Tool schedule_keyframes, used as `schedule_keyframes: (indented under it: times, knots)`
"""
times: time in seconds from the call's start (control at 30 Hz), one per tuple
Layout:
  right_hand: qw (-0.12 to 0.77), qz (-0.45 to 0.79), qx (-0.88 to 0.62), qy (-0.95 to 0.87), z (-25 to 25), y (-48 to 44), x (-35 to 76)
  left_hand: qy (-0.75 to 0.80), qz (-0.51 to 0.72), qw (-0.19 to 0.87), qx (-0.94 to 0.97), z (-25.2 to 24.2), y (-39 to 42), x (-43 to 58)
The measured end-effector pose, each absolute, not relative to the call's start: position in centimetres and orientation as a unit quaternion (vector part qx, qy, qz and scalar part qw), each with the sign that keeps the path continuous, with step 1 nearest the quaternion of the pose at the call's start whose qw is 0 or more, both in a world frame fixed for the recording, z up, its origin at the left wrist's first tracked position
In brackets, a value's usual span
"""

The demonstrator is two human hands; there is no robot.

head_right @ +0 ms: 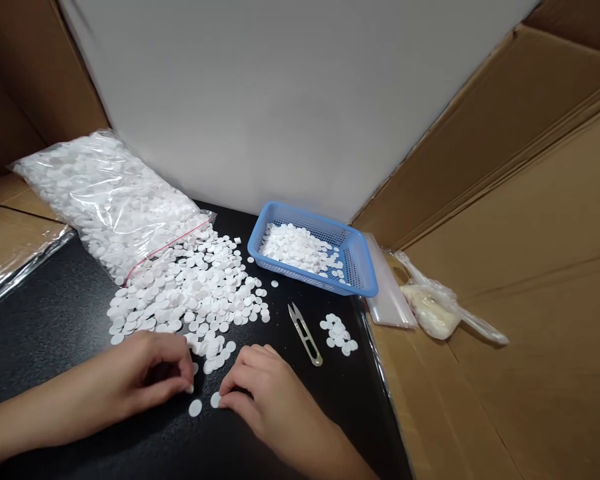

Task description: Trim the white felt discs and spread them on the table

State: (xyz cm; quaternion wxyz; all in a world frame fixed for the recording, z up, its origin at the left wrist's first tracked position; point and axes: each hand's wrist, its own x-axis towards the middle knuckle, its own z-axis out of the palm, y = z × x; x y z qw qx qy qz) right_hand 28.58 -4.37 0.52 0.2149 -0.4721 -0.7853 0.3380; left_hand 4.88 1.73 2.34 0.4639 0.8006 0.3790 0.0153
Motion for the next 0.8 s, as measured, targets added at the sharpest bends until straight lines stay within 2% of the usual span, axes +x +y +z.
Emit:
schedule_keyframes:
  times: [0.17,0.27,0.4,0.5,0.63,0.7,0.8]
  knots:
    - [0.286,0.3,-0.499,-0.76,-0.2,-4.1,28.2,0.349,-0.023,0.472,0.809,2.0,1.1,5.0]
    - [0.243,0.259,-0.495,-0.793,-0.2,-3.6,27.9,0.369,-0.006,0.49,0.79,2.7,2.0,4.7]
    - [0.155,0.145,-0.442,-0.871,0.2,-2.8,27.3,0.401,0.049,0.381,0.832,3.2,3.1,4.4]
    - [0.14,0.087,-0.407,-0.898,0.5,-2.6,27.1,0.386,0.045,0.355,0.851,2.7,2.9,4.3]
    - [0.186,0.241,-0.461,-0.834,1.1,-3.0,27.2,0.38,0.025,0.351,0.855,2.2,2.0,4.7]
    - [0.167,0.326,-0.497,-0.787,1.6,-3.4,27.2,0.383,0.019,0.349,0.855,2.2,1.8,4.9]
    - [0.126,0.36,-0.538,-0.752,2.3,-3.7,27.1,0.394,0.011,0.356,0.847,2.3,1.8,5.1]
